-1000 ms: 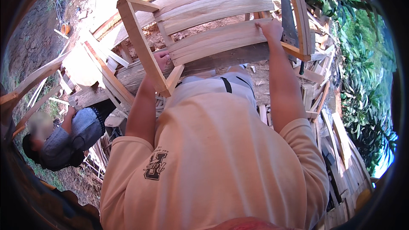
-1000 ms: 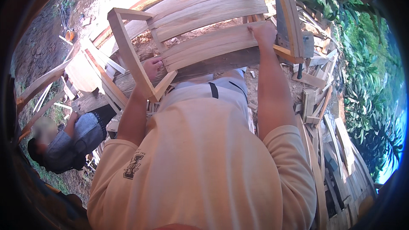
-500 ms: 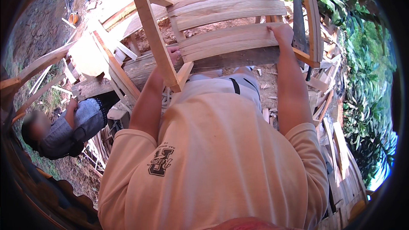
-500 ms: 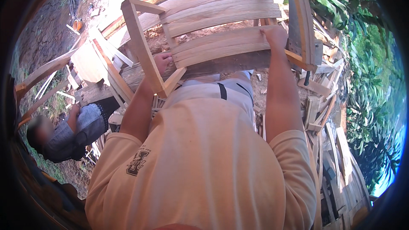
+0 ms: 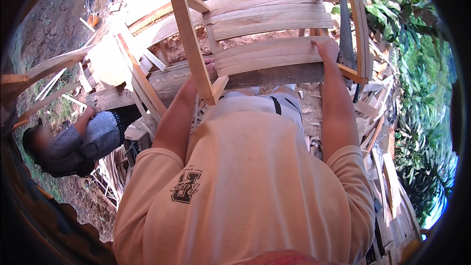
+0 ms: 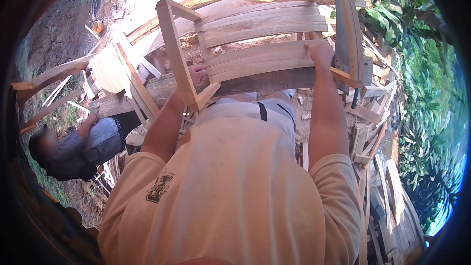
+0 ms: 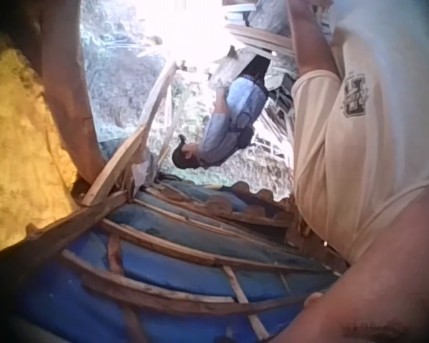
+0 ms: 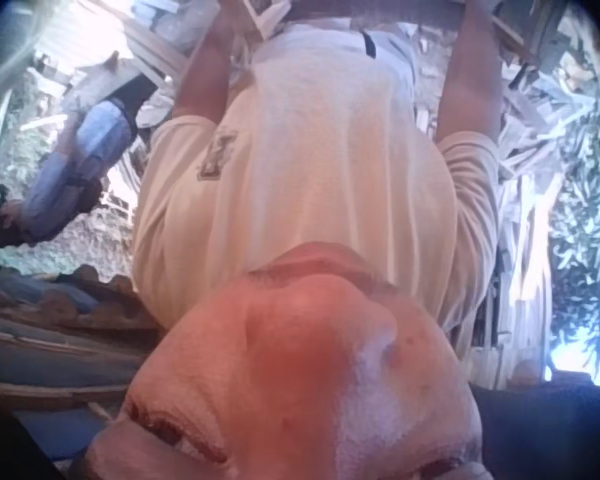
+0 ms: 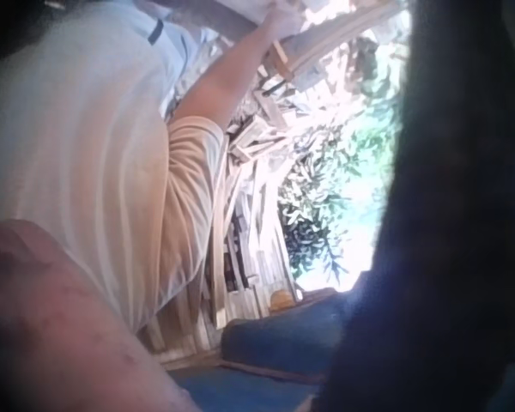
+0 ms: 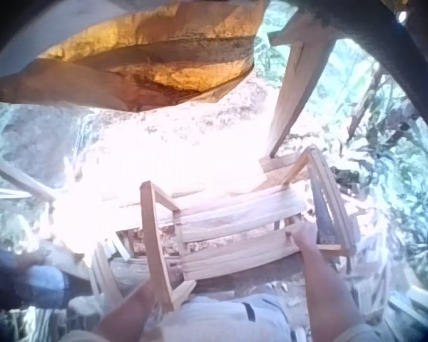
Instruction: The person assembles a wooden chair by hand, positioning slats and side frames onto a base structure. They use a hammer to drive nails into the joints to secure the components together. The assembly process involves repeated alignment and hammering of the wooden parts.
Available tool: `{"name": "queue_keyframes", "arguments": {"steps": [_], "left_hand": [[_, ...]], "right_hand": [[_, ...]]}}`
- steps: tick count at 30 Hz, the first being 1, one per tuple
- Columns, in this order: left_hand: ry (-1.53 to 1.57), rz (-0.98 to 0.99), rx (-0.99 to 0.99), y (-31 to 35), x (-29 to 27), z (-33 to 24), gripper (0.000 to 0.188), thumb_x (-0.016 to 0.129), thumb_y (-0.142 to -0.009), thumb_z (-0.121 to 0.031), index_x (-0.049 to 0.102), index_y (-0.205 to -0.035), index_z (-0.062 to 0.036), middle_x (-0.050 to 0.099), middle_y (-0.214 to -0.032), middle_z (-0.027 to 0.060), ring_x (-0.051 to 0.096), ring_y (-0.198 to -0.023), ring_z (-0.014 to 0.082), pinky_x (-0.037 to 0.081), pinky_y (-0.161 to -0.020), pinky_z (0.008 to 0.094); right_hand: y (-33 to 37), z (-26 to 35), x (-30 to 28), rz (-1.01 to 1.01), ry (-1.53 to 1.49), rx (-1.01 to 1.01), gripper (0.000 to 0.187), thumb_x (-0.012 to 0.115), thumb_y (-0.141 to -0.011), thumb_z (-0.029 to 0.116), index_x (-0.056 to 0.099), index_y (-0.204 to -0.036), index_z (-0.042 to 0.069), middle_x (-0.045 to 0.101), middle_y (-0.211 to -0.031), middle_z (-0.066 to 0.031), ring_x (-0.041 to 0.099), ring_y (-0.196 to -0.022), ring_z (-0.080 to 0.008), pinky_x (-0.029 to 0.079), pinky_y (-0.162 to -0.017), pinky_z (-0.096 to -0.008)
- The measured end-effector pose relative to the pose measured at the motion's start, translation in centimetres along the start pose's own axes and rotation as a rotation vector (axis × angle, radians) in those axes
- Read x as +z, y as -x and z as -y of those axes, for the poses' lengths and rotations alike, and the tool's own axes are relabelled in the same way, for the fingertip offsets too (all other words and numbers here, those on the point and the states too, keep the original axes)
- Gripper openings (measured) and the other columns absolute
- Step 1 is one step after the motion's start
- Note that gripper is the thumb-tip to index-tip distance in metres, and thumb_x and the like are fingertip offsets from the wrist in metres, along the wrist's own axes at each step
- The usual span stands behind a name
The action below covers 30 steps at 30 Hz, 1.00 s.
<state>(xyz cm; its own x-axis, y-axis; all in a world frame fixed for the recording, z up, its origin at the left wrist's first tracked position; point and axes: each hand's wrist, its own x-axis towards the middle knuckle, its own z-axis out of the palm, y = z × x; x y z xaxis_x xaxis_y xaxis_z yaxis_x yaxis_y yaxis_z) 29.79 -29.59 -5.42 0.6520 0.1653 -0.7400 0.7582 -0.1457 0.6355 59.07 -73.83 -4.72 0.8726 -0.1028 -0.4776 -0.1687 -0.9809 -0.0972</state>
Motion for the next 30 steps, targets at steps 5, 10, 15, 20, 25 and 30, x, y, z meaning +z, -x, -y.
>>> {"name": "queue_keyframes", "arguments": {"steps": [5, 10, 15, 20, 25, 30], "left_hand": [[-0.119, -0.108, 0.089, 1.7, -0.2, 0.0, 0.028, 0.063, -0.096, -0.016, 0.071, -0.119, -0.001, 0.071, -0.091, 0.0036, 0.064, -0.08, 0.0118, 0.05, -0.068, 0.0302], [-0.27, -0.322, 0.138, 3.6, -2.0, 2.7, 0.03, 0.067, -0.094, -0.019, 0.071, -0.116, 0.0001, 0.07, -0.086, 0.0023, 0.062, -0.073, 0.0109, 0.05, -0.063, 0.0283], [-0.015, -0.617, -0.069, 7.5, -1.1, 1.3, 0.026, 0.071, -0.091, -0.016, 0.072, -0.109, 0.0025, 0.074, -0.094, 0.0067, 0.068, -0.078, 0.0152, 0.054, -0.068, 0.0286], [0.443, -0.821, -0.055, 9.6, 0.1, 10.5, 0.018, 0.073, -0.09, -0.01, 0.072, -0.104, 0.0023, 0.072, -0.089, 0.006, 0.065, -0.072, 0.0123, 0.052, -0.065, 0.0258], [0.465, -0.856, -0.095, 14.1, 6.2, 8.4, 0.015, 0.073, -0.09, -0.009, 0.072, -0.101, 0.0017, 0.071, -0.087, 0.005, 0.065, -0.069, 0.0108, 0.051, -0.062, 0.0242], [0.48, -0.977, -0.138, 18.4, 11.3, 9.0, 0.015, 0.071, -0.091, -0.006, 0.069, -0.104, 0.0011, 0.073, -0.09, 0.0081, 0.071, -0.072, 0.0161, 0.053, -0.058, 0.0255]], "right_hand": [[4.5, 0.5, 2.4, -0.508, -0.184, -0.363, 0.102, 0.081, -0.083, 0.038, 0.024, -0.152, -0.01, 0.033, -0.155, -0.0312, 0.031, -0.144, -0.0488, 0.026, -0.119, -0.0535], [17.2, -2.3, 0.7, -0.189, -0.339, -0.588, 0.054, 0.076, -0.086, 0.023, 0.057, -0.13, 0.0, 0.061, -0.128, -0.0235, 0.058, -0.121, -0.0397, 0.047, -0.102, -0.0454], [17.7, -15.2, 1.6, -0.081, -0.392, -0.048, 0.03, 0.069, -0.089, 0.021, 0.069, -0.111, 0.0, 0.071, -0.105, -0.0195, 0.068, -0.101, -0.034, 0.053, -0.086, -0.0453], [10.0, -24.0, 0.6, -0.365, -0.21, 0.055, 0.039, 0.07, -0.088, 0.024, 0.063, -0.114, -0.004, 0.068, -0.104, -0.0212, 0.066, -0.105, -0.038, 0.051, -0.093, -0.0468], [4.8, -26.9, -1.3, -0.19, -0.042, 0.242, 0.046, 0.069, -0.086, 0.027, 0.06, -0.119, -0.004, 0.066, -0.115, -0.0244, 0.064, -0.112, -0.0412, 0.05, -0.1, -0.0506], [0.3, -28.4, 1.0, -0.005, -0.061, 0.122, 0.047, 0.07, -0.084, 0.029, 0.061, -0.116, -0.006, 0.067, -0.117, -0.0303, 0.064, -0.114, -0.0449, 0.051, -0.097, -0.0511]]}}
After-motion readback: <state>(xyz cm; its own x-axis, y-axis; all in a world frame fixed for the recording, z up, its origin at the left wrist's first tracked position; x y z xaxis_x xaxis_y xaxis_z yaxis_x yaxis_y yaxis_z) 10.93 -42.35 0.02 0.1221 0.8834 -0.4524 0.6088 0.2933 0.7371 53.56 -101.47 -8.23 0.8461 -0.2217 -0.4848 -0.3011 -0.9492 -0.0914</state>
